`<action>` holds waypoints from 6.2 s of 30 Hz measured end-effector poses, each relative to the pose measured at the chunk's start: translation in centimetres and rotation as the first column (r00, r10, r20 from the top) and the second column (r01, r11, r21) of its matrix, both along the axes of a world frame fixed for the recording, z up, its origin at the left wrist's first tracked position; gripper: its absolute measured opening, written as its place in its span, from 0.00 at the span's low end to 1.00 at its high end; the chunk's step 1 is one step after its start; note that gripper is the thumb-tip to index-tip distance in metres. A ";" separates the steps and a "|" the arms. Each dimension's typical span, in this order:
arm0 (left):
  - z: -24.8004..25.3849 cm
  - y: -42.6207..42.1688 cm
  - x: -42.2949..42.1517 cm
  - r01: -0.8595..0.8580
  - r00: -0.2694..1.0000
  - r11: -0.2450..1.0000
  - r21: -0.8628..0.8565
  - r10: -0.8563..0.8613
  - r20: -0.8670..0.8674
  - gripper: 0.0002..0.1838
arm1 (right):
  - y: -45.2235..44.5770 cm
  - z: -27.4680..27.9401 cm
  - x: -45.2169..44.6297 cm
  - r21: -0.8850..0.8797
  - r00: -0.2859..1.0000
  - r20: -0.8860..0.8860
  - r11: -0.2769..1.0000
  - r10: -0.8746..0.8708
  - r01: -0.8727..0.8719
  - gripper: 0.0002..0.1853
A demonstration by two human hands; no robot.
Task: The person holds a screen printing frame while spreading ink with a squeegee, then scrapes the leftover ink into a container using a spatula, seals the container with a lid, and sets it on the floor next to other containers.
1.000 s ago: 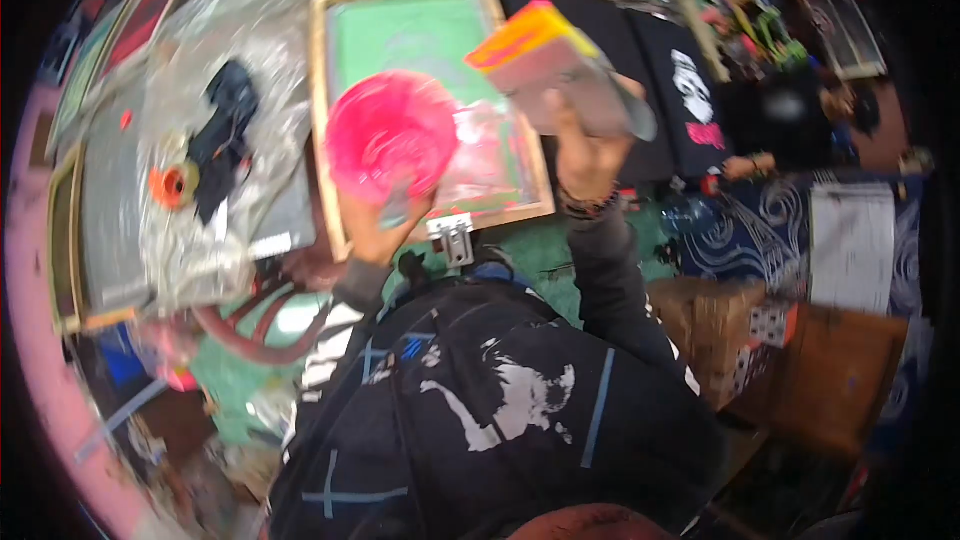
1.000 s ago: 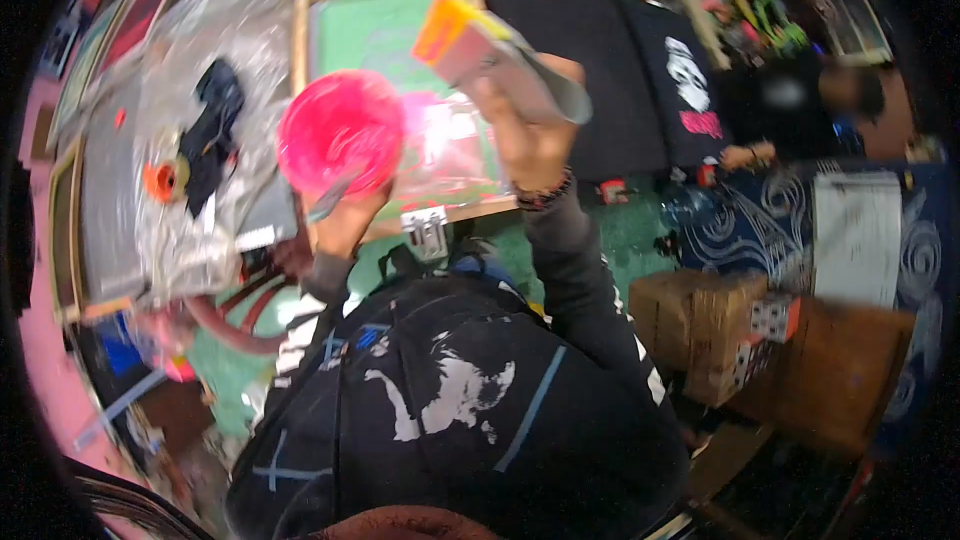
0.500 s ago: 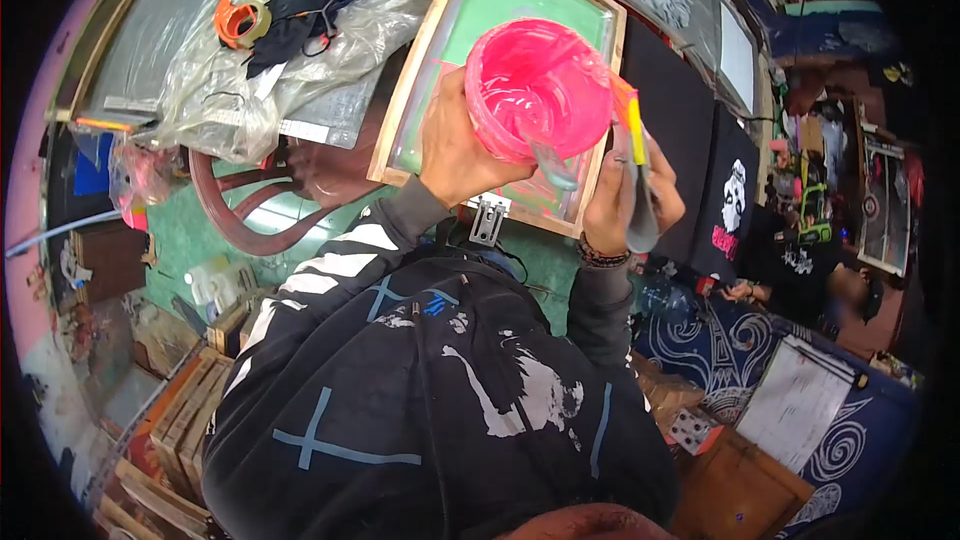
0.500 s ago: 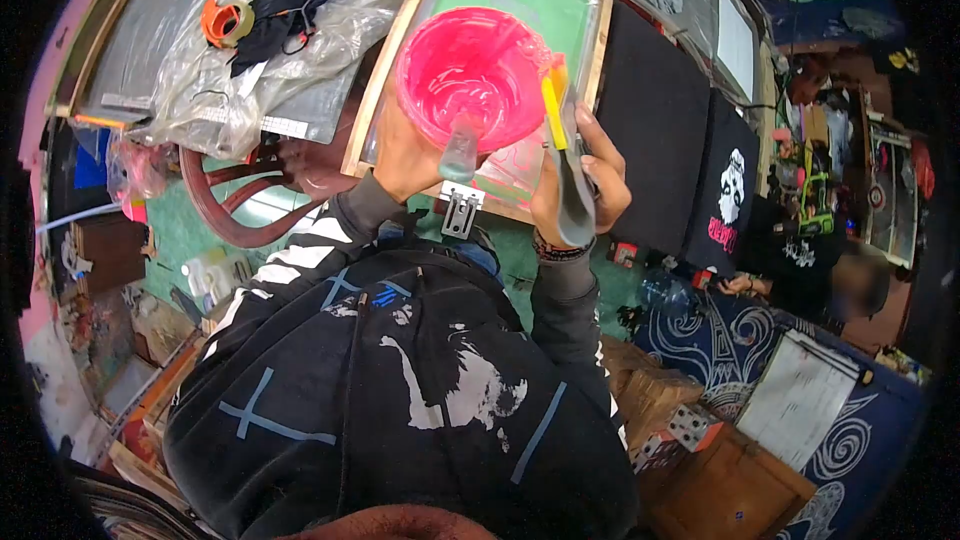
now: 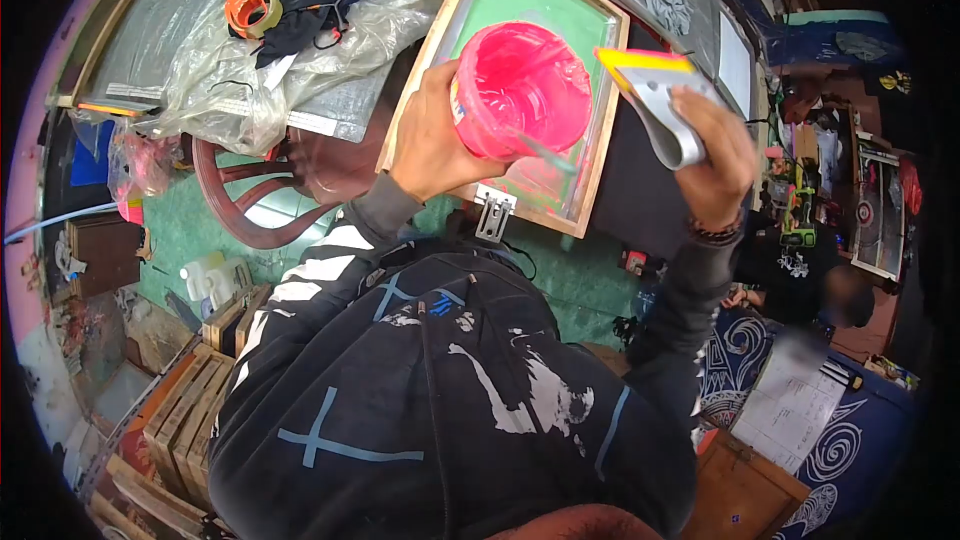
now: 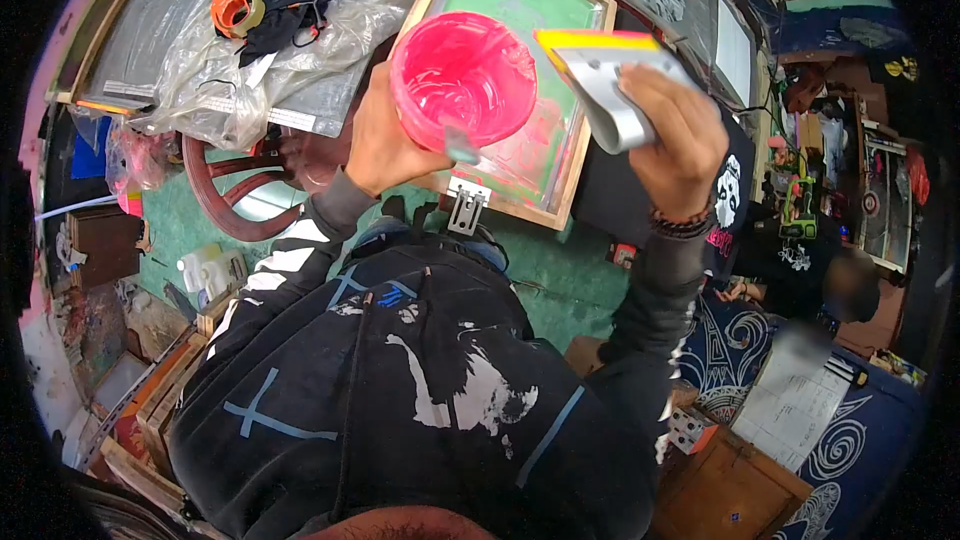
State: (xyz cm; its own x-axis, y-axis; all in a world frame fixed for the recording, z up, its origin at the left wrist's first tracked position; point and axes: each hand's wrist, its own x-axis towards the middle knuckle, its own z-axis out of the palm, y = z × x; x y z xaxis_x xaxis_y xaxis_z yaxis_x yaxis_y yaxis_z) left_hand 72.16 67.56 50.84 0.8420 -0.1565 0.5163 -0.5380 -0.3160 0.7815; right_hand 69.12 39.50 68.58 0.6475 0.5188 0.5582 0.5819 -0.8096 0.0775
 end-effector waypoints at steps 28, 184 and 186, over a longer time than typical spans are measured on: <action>-0.1 -0.4 -1.5 -0.134 0.989 0.960 -0.246 0.116 -0.086 0.60 | 5.4 -9.2 -2.8 0.330 0.967 0.227 0.943 -0.117 0.037 0.17; -4.8 1.1 6.1 -0.212 0.835 0.965 -0.154 0.261 0.484 0.58 | 6.8 1.6 1.6 -0.158 0.640 -0.720 0.962 -0.267 0.222 0.14; -4.5 1.3 5.6 -0.241 0.845 0.969 -0.058 0.239 0.479 0.64 | 6.7 2.3 2.1 -0.270 0.949 -0.315 0.960 -0.009 -0.080 0.10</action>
State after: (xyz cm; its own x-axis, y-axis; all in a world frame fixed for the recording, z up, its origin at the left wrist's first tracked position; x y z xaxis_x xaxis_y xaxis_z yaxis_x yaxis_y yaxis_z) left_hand 77.81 68.88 46.30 0.5021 0.0148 0.8647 -0.7517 -0.4869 0.4448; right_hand 71.22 46.18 70.83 0.7430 0.6489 0.1642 0.6408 -0.7604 0.1058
